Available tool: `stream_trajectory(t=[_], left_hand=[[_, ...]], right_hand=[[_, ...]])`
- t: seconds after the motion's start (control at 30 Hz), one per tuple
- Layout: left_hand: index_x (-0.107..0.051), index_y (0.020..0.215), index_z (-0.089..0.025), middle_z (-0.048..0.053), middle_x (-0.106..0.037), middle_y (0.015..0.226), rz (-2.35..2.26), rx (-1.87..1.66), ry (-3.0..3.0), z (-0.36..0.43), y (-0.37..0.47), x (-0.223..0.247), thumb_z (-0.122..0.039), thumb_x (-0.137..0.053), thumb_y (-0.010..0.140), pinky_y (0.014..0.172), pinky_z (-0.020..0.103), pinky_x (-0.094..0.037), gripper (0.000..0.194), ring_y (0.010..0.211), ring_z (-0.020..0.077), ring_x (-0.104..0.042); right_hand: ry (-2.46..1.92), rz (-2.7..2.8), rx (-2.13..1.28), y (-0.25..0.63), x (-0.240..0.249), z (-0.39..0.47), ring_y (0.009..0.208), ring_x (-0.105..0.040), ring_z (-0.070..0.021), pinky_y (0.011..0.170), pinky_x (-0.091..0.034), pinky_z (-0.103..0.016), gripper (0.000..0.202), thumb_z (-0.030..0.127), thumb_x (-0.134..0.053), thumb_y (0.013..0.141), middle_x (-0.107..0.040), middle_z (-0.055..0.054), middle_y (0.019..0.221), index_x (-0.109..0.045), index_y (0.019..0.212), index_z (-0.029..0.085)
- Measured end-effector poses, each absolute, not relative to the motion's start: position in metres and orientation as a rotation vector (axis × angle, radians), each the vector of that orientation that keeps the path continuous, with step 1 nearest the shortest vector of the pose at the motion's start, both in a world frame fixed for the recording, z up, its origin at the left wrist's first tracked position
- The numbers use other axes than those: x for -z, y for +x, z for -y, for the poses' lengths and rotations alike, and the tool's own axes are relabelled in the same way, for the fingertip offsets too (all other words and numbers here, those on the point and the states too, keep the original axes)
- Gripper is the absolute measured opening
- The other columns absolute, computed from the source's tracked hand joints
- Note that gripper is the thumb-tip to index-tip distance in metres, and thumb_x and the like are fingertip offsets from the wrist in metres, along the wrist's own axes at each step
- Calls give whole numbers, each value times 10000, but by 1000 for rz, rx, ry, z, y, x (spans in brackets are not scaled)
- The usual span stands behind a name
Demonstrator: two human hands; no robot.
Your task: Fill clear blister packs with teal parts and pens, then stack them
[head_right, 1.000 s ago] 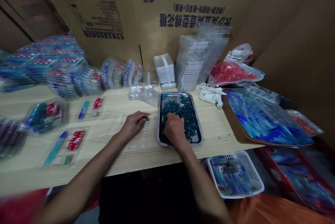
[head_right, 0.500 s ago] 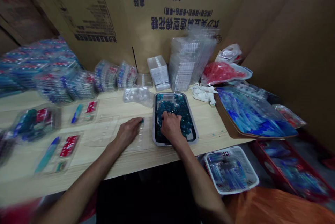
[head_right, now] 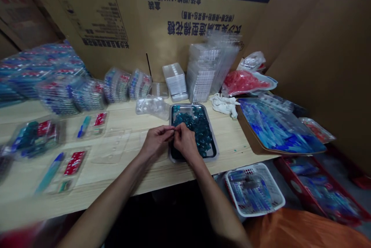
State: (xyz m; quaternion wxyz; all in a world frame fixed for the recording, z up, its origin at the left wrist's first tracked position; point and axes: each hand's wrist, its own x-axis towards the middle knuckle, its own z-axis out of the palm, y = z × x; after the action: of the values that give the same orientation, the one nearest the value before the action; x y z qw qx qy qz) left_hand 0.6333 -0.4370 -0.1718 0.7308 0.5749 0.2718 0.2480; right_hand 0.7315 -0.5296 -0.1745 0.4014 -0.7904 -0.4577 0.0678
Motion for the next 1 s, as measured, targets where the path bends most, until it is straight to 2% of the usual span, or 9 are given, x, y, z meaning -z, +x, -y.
stream_trajectory(t=[0.1,0.2,0.27,0.4,0.67,0.87,1.0], left_hand=[[-769,918,-145,63,-744,828,-624,-475,1184,422,623,173,-318,-822,616,680,263,-500,352,678,137,-642],[-770,919,-161,40,-732,775,-771,-641,1391,399,602,176,-262,-776,643,665,260,-478,294,671,143,-630],[-774,900,-179,38,-730,798,-849,-754,1635,386,586,180,-251,-726,699,684,275,-475,219,697,155,-631],[-767,905,-206,46,-736,882,-780,-812,1992,381,565,187,-238,-633,807,734,289,-484,169,782,173,-653],[-735,866,-211,44,-714,856,-568,-800,2316,391,572,202,-197,-604,854,743,280,-497,132,809,176,-662],[-728,929,-206,49,-738,924,-732,-867,2173,386,568,214,-262,-613,860,763,287,-509,145,813,179,-669],[-727,944,-200,30,-741,861,-845,-825,1981,385,567,217,-331,-647,832,719,280,-501,191,738,169,-649]], right_hand=[[-2026,1253,-224,733,174,532,777,-623,-181,709,-417,-266,163,182,-441,884,-665,-32,843,-558,997,186],[-2260,1409,-136,732,172,536,961,-601,-244,785,-408,-323,287,155,-477,868,-649,-115,1044,-560,1143,158],[-2433,1527,-90,729,169,538,1027,-572,-290,811,-388,-365,316,156,-496,860,-617,-158,1121,-573,1166,151],[-2565,1588,-136,723,166,536,991,-592,-287,818,-350,-380,240,137,-470,877,-655,-154,1041,-591,1084,133],[-2471,1361,-126,726,172,531,938,-635,-251,767,-336,-335,177,188,-472,915,-702,-90,1003,-582,1052,167],[-2351,1286,-160,733,178,537,969,-637,-234,796,-367,-313,236,123,-466,881,-701,-88,1021,-576,1086,161],[-2310,1259,-160,734,178,537,948,-643,-230,803,-370,-308,258,152,-470,899,-710,-71,1002,-575,1133,173]])
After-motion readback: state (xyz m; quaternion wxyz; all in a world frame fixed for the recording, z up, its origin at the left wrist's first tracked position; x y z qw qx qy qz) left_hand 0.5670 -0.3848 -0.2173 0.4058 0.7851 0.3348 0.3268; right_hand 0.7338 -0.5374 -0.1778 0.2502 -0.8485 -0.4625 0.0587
